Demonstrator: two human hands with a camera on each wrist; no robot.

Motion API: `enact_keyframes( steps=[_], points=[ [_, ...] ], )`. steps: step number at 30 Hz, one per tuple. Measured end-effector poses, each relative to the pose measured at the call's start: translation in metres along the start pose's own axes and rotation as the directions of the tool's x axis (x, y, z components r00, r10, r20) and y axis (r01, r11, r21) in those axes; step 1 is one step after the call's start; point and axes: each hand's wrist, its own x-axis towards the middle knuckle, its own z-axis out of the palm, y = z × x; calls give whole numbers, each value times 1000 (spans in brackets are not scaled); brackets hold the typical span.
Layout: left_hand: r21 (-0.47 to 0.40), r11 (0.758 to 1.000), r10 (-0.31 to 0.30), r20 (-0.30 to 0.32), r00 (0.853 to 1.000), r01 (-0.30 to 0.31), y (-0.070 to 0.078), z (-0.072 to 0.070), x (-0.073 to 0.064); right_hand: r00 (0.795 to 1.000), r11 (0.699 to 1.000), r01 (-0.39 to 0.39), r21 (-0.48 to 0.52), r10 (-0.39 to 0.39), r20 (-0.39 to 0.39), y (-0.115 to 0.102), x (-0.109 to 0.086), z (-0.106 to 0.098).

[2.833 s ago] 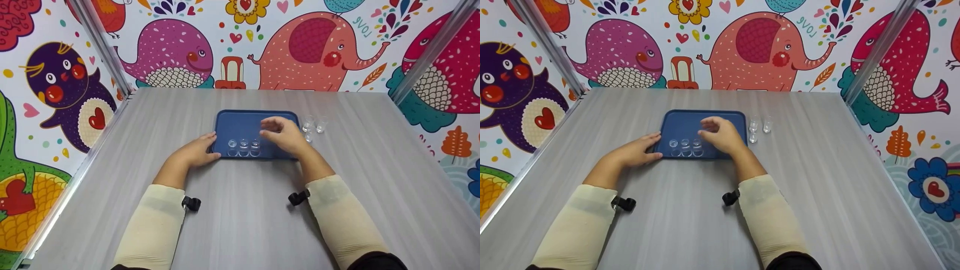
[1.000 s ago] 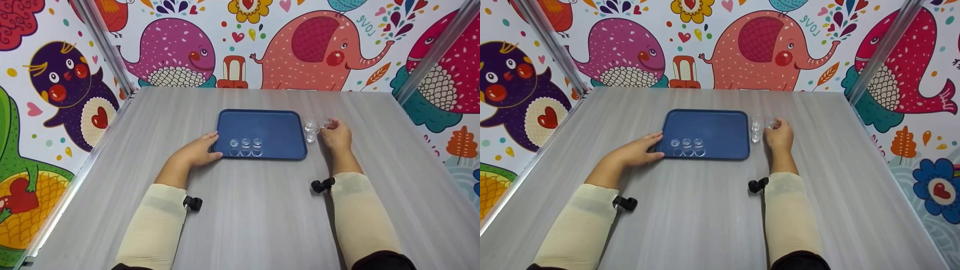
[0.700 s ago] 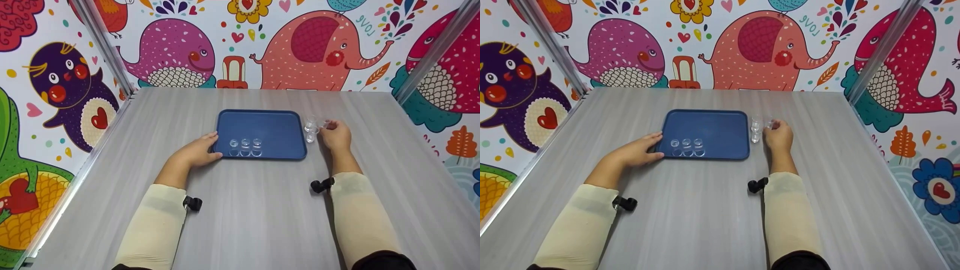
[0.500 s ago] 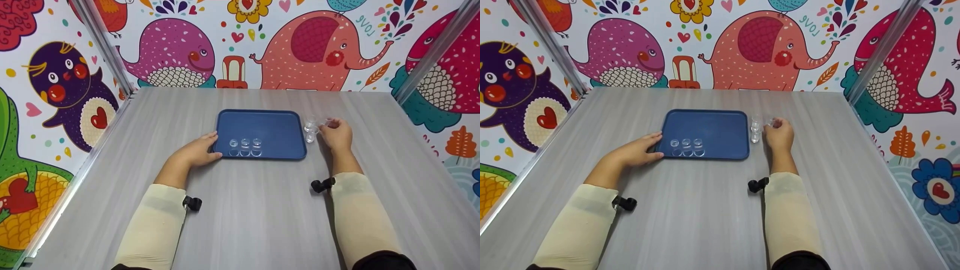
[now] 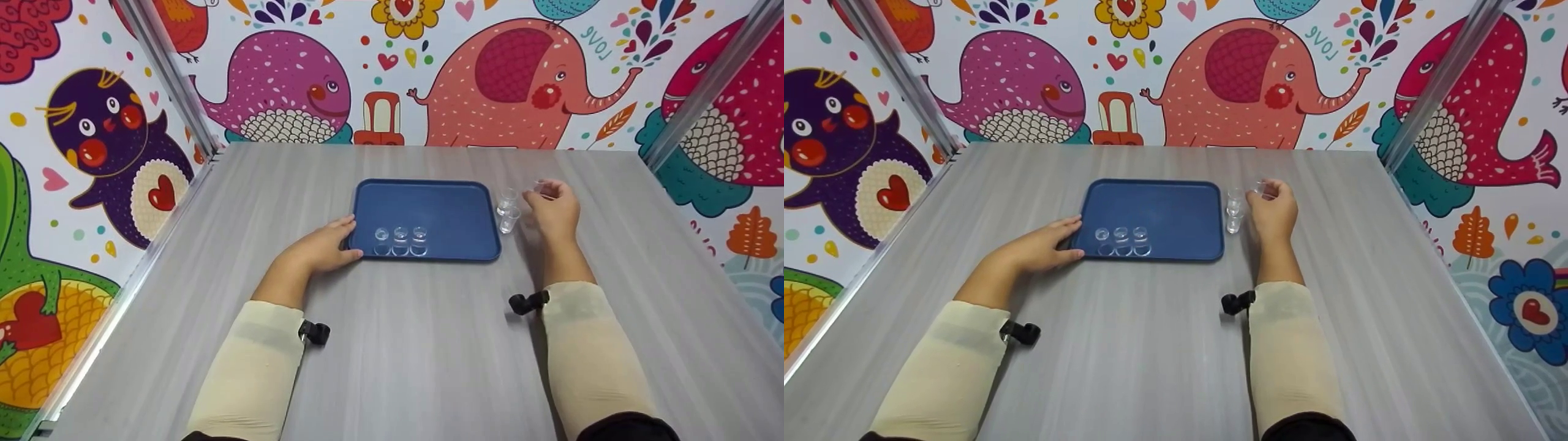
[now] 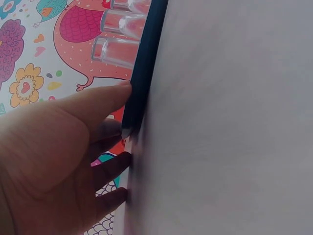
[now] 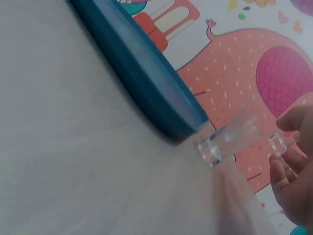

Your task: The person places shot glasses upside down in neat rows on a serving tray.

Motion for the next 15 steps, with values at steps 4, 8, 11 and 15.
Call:
enact_keyframes(
  steps=[4, 8, 11, 15],
  points=[
    [-1, 1000, 1, -1, 1000, -1, -1, 0, 0, 999, 997, 54, 62, -54, 2, -8, -4, 6],
    [6, 1000, -3, -7, 1000, 3, -1, 1, 0, 991, 986, 128, 109, -131, 17, -18, -12, 12],
    [9, 1000, -8, -10, 1000, 8, -1, 1, 1, 979, 974, 189, 122, -196, 51, -24, -18, 16],
    [11, 1000, -5, -9, 1000, 6, -1, 1, 1, 967, 969, 215, 120, -228, 112, -33, -29, 22]
  ],
)
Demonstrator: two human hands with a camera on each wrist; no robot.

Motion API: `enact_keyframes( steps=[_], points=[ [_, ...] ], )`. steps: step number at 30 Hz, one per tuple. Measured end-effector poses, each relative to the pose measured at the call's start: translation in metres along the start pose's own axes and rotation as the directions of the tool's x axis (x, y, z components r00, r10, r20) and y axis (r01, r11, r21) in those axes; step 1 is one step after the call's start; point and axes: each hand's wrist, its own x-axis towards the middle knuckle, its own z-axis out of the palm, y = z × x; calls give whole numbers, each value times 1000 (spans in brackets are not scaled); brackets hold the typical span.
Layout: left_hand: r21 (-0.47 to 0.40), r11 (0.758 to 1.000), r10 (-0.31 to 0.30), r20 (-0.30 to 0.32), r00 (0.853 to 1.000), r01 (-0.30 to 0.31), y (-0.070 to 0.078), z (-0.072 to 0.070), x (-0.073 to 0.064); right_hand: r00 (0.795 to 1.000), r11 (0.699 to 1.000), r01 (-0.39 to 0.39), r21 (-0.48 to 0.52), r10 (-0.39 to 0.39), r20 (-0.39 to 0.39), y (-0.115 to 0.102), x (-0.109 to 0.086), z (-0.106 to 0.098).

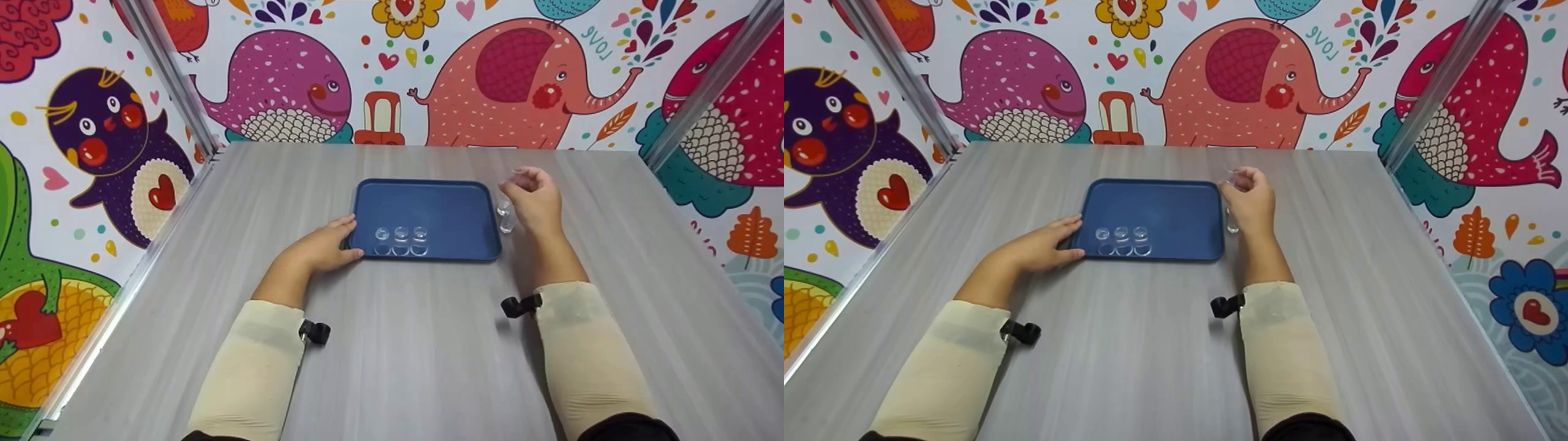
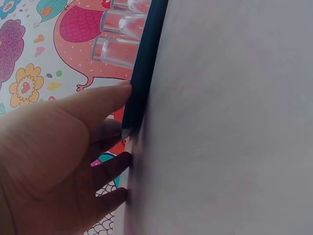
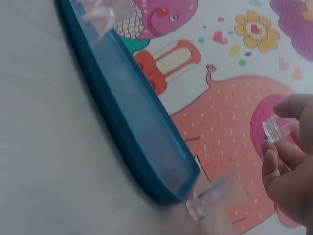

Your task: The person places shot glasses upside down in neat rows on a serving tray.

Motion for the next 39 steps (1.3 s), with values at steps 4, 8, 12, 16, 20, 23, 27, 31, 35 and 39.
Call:
enact_keyframes(
  steps=[4, 8, 12, 16, 20, 23, 27, 31, 35, 39],
  points=[
    [3, 1000, 9, -2, 1000, -9, 1, 0, 1, 999, 1000, -1, 1, 1, 48, -11, -10, 9],
    [0, 1000, 12, -2, 1000, -12, 1, 0, 2, 996, 1000, -2, -4, 2, 85, -19, -17, 15],
    [0, 1000, 15, 0, 1000, -15, -1, 1, 3, 992, 1000, 5, -2, -4, 130, -24, -22, 20],
    [0, 1000, 13, 4, 1000, -13, -1, 1, 3, 980, 1000, 27, 17, -29, 198, -31, -26, 23],
    [2, 1000, 9, 7, 1000, -9, -1, 1, 2, 961, 998, 51, 42, -60, 270, -39, -31, 27],
    [0, 1000, 9, 5, 1000, -9, -1, 1, 2, 946, 995, 81, 64, -97, 308, -42, -34, 28],
    [-1, 1000, 24, -3, 1000, -24, -2, 1, 2, 931, 989, 129, 69, -145, 334, -45, -38, 30],
    [-4, 999, 33, -10, 999, -33, -2, 1, 2, 922, 985, 167, 50, -174, 346, -46, -40, 31],
    [-6, 999, 32, -14, 999, -32, -2, 2, 1, 914, 980, 193, 49, -198, 354, -47, -42, 33],
    [-3, 999, 32, -13, 999, -32, -2, 2, 1, 909, 977, 203, 61, -212, 360, -47, -42, 34]
  ],
)
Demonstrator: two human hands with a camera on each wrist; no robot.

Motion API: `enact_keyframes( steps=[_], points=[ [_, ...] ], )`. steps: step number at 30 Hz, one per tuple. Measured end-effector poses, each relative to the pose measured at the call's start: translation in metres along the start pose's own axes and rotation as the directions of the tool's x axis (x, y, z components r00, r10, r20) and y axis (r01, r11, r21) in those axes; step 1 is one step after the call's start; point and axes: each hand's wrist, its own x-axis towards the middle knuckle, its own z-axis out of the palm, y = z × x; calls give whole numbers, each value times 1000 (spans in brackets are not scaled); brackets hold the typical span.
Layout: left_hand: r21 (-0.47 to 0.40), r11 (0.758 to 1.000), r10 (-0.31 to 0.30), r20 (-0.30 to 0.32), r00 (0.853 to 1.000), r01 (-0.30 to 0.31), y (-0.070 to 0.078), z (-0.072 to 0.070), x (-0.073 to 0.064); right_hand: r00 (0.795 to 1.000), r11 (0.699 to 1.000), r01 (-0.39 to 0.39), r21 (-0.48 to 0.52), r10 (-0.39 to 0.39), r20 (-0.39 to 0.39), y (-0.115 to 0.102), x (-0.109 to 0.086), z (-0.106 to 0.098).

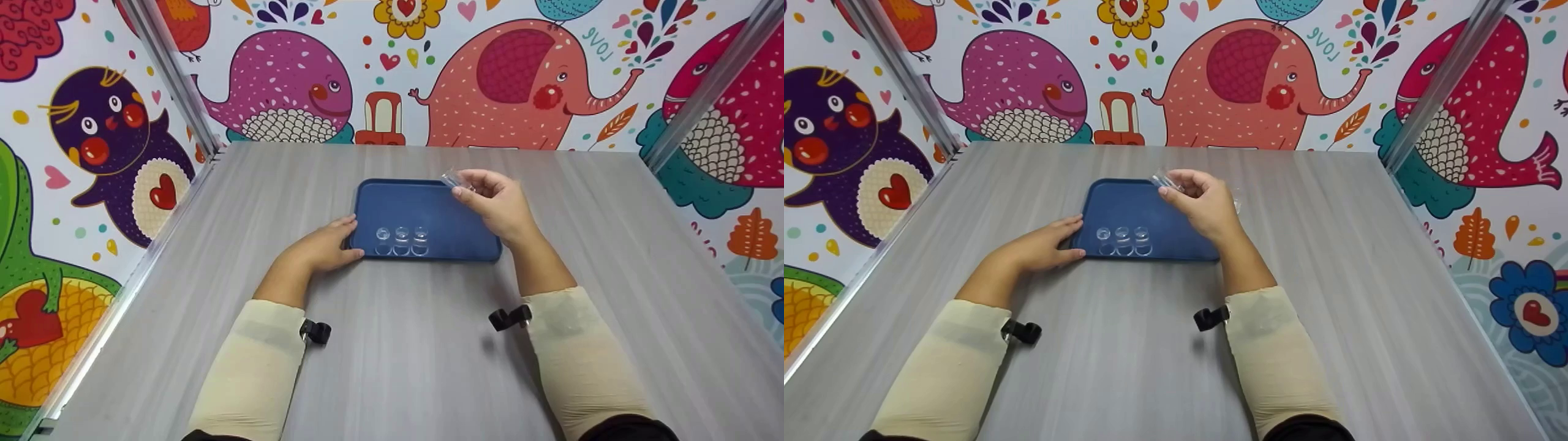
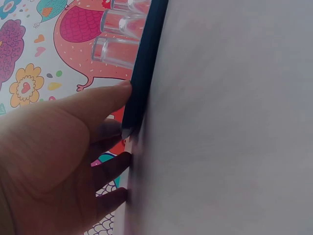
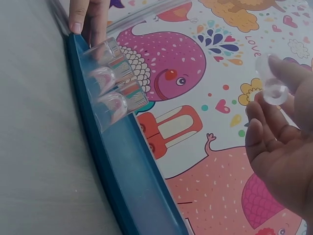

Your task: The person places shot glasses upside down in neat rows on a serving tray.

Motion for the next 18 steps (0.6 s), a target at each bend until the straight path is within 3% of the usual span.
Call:
enact_keyframes(
  steps=[13, 18],
  points=[
    [-4, 1000, -26, 16, 1000, 26, 1, -1, 0, 996, 997, 83, 1, -83, 38, 4, 0, 5],
    [-21, 999, -49, 21, 999, 49, 2, -1, 0, 996, 997, 71, 21, -72, 49, 6, 0, 6]
  ],
)
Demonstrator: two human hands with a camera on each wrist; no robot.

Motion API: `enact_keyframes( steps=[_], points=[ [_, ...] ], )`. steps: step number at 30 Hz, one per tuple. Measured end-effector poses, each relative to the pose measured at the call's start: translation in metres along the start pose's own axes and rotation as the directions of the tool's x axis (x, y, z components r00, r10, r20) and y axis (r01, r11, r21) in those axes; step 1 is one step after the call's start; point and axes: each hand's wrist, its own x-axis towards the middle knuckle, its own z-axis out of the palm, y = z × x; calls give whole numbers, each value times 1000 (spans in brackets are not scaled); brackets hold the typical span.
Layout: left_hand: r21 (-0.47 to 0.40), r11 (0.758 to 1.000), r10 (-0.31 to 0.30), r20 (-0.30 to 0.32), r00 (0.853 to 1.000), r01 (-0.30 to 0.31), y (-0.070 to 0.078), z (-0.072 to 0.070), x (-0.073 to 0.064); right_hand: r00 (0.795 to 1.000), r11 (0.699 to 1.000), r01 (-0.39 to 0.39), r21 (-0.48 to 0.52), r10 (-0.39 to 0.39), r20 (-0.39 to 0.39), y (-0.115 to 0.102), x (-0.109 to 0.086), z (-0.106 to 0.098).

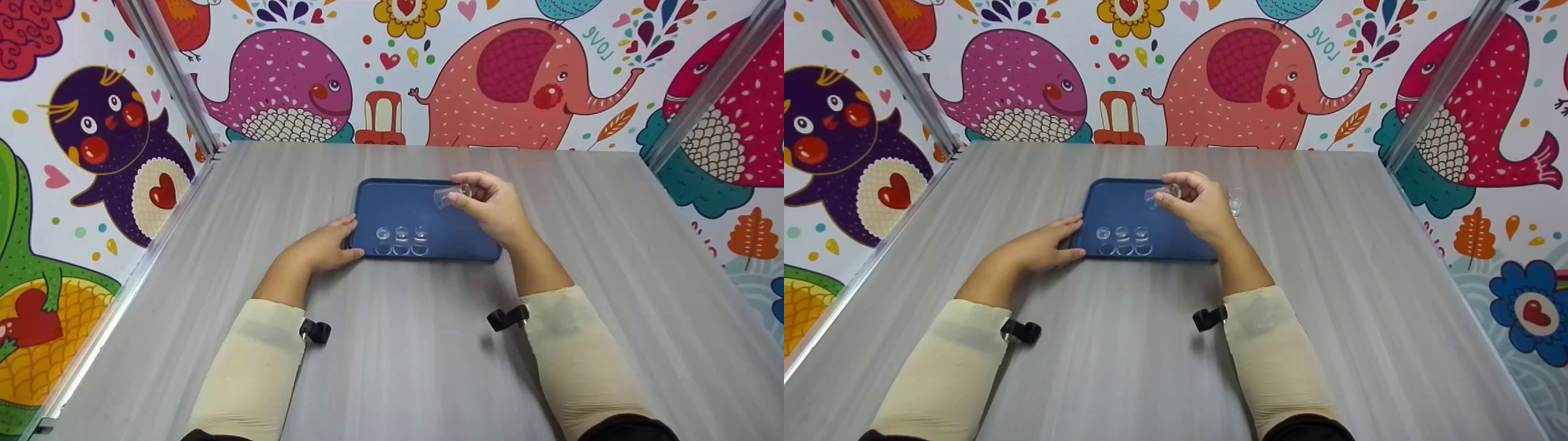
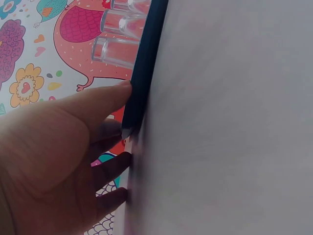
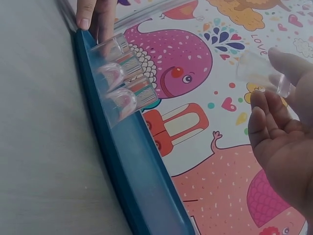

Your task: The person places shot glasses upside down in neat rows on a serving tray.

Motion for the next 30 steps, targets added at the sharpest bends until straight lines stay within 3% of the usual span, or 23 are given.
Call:
enact_keyframes(
  steps=[10, 17, 23, 30],
  points=[
    [2, 1000, 5, 4, 1000, -5, 1, -1, -1, 991, 992, -113, -59, 117, 66, 5, 1, 0],
    [6, 1000, 16, 1, 1000, -16, 1, -1, -1, 951, 959, -227, -172, 256, 176, 9, 2, 3],
    [7, 1000, 22, -4, 1000, -22, -1, -1, 1, 928, 944, -204, -259, 271, 256, 20, 3, 9],
    [16, 1000, 18, -3, 1000, -18, -1, 0, 0, 887, 911, -164, -377, 304, 347, 28, 0, 17]
  ],
)
